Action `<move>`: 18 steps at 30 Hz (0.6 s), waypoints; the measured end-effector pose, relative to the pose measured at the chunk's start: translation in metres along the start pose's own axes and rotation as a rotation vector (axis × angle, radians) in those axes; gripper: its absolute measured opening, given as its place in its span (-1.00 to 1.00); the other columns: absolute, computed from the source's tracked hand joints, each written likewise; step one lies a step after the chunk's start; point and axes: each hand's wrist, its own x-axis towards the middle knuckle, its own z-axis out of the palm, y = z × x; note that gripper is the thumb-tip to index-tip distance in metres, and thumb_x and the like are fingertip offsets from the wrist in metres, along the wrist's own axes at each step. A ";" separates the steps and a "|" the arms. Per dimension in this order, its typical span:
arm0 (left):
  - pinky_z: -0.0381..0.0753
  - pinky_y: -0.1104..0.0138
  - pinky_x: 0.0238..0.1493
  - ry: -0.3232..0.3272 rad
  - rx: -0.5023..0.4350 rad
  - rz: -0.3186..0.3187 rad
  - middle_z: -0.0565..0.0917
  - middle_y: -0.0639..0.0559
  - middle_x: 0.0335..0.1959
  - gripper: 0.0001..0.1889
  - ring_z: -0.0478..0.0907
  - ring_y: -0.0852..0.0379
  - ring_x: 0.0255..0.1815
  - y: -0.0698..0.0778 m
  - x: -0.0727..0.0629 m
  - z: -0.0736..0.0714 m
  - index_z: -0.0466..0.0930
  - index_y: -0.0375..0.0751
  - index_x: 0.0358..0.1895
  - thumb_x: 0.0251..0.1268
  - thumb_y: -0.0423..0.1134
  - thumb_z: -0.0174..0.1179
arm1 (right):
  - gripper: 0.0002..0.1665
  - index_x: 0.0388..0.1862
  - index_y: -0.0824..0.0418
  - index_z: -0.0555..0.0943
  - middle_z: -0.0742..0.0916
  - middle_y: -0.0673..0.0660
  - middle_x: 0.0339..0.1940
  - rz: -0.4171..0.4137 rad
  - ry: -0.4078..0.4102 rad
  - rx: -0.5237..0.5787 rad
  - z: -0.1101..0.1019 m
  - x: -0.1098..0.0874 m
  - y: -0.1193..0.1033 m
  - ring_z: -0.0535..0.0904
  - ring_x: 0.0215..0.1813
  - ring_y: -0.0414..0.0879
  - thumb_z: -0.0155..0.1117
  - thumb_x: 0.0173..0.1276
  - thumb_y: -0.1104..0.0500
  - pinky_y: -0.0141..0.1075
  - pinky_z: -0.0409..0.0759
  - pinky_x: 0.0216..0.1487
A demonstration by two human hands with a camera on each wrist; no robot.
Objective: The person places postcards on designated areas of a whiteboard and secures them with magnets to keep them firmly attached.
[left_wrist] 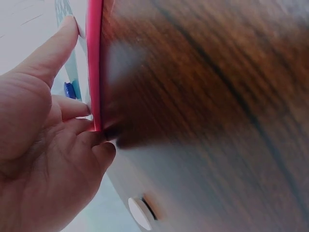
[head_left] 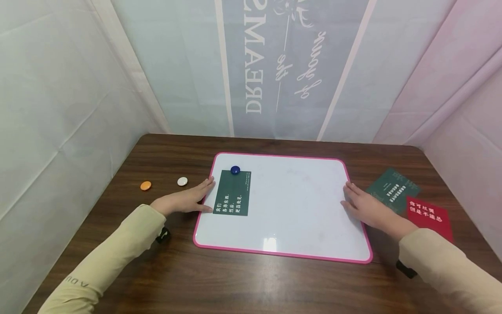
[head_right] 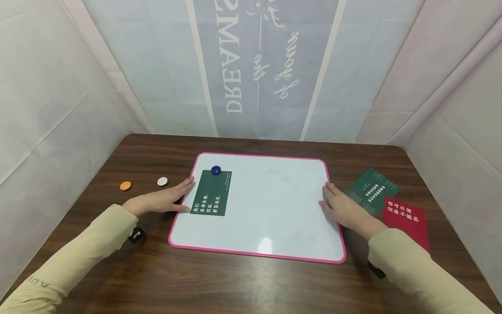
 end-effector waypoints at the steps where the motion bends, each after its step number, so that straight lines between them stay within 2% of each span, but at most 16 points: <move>1: -0.07 0.03 0.37 -0.002 -0.006 0.003 -0.29 -0.20 0.46 -0.05 -0.32 -0.09 0.45 0.000 0.000 0.000 -0.26 -0.30 0.43 0.19 0.05 0.14 | -0.21 0.31 0.51 0.15 0.19 0.50 0.33 -0.002 0.007 0.000 -0.003 0.000 -0.001 0.08 0.33 0.38 0.08 0.34 -0.02 0.18 0.17 0.19; 8: -0.08 0.03 0.37 -0.016 -0.020 0.003 -0.31 -0.19 0.46 -0.06 -0.35 -0.09 0.45 0.002 -0.001 -0.001 -0.28 -0.30 0.43 0.21 0.03 0.14 | -0.48 0.08 0.51 0.42 0.54 0.46 0.02 -0.018 0.091 -0.001 -0.020 -0.003 -0.001 0.43 0.10 0.34 0.17 0.28 0.15 0.13 0.42 0.03; 11: -0.09 0.03 0.37 -0.020 -0.020 -0.003 -0.32 -0.19 0.46 -0.06 -0.35 -0.09 0.45 0.002 -0.001 -0.001 -0.29 -0.30 0.43 0.21 0.03 0.13 | -0.52 0.04 0.51 0.45 0.59 0.45 -0.05 -0.001 0.104 0.003 -0.027 -0.004 0.001 0.46 0.06 0.34 0.13 0.30 0.15 0.16 0.42 0.01; 18: -0.08 0.03 0.37 -0.024 -0.024 -0.010 -0.32 -0.18 0.46 -0.05 -0.36 -0.09 0.45 0.003 -0.001 -0.002 -0.29 -0.29 0.43 0.21 0.05 0.13 | -0.48 0.06 0.52 0.43 0.56 0.50 -0.03 0.043 0.132 0.015 -0.043 -0.010 0.010 0.45 0.04 0.38 0.08 0.36 0.08 0.19 0.43 -0.03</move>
